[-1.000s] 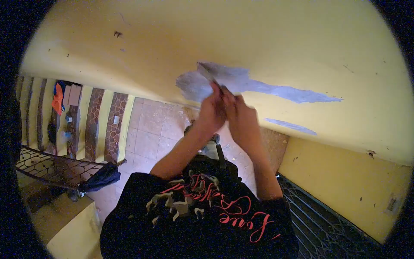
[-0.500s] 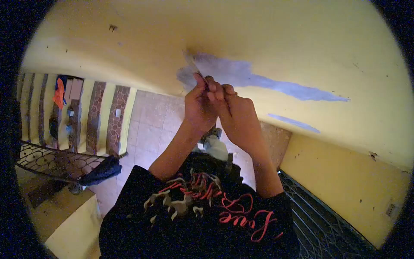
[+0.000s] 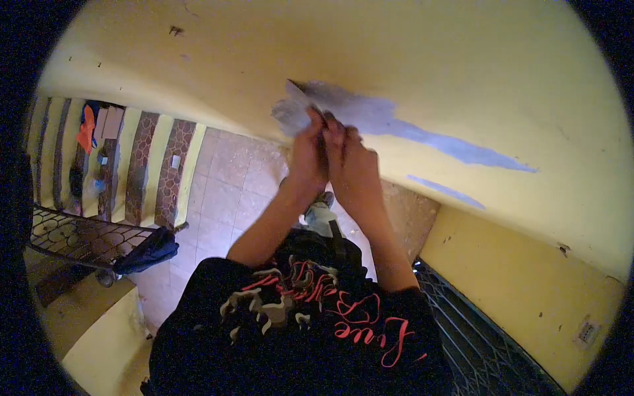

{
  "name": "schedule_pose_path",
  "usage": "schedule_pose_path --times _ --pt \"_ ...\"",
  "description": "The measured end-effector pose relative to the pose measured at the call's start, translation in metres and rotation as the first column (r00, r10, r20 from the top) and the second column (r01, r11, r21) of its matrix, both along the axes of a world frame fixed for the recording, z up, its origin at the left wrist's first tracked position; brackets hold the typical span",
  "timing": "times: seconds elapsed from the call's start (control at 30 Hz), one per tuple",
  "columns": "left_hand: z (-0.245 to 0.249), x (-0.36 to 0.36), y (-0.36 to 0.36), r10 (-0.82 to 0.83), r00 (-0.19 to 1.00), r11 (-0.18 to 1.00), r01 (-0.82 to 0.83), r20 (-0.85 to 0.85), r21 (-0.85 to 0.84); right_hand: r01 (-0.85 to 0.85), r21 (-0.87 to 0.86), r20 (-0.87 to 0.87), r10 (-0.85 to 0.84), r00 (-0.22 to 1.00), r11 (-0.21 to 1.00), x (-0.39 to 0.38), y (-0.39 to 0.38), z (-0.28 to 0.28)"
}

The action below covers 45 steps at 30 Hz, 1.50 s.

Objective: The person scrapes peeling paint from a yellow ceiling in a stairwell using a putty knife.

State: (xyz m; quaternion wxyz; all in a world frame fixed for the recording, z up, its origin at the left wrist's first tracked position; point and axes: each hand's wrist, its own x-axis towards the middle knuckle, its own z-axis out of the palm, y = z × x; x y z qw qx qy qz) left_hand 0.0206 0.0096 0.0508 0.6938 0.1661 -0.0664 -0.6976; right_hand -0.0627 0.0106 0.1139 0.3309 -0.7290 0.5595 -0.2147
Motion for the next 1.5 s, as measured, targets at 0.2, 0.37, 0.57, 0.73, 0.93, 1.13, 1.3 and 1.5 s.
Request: schedule_pose_path --times 0.2,0.37,0.57,0.73,0.93,1.13,1.3,1.5 --pt "0.0 0.003 0.005 0.009 0.998 0.984 -0.021 0.067 0.179 0.058 -0.005 0.013 -0.058 0.998 0.998 0.0 0.006 -0.004" --pt "0.013 0.0 0.026 -0.085 0.996 0.996 0.085 0.007 -0.001 -0.111 0.026 0.133 0.107 0.985 0.993 -0.019 0.021 0.015" --pt "-0.007 0.001 0.003 -0.037 0.993 0.996 0.028 0.11 0.083 -0.007 -0.034 0.029 0.008 1.0 0.999 -0.006 0.004 -0.005" --pt "0.009 0.009 0.0 -0.121 0.991 0.99 0.116 0.061 0.078 0.001 0.083 0.181 -0.016 0.983 0.997 -0.009 0.014 0.004" --pt "0.009 -0.001 0.011 -0.174 0.984 0.985 0.174 0.027 0.015 0.095 0.131 0.212 -0.122 0.97 0.987 -0.013 0.017 -0.004" --pt "0.009 0.001 0.003 -0.113 0.978 0.993 0.105 0.174 0.056 0.08 0.06 0.318 -0.095 0.943 0.995 -0.013 0.019 -0.009" --pt "0.024 -0.004 0.019 -0.164 0.984 0.986 0.167 0.073 -0.026 0.015 0.194 0.272 -0.068 0.96 0.981 -0.025 0.031 0.019" --pt "0.003 -0.018 0.029 -0.236 0.967 0.971 0.231 0.093 0.059 0.096 0.324 0.183 -0.162 0.97 0.941 -0.038 0.038 0.0"
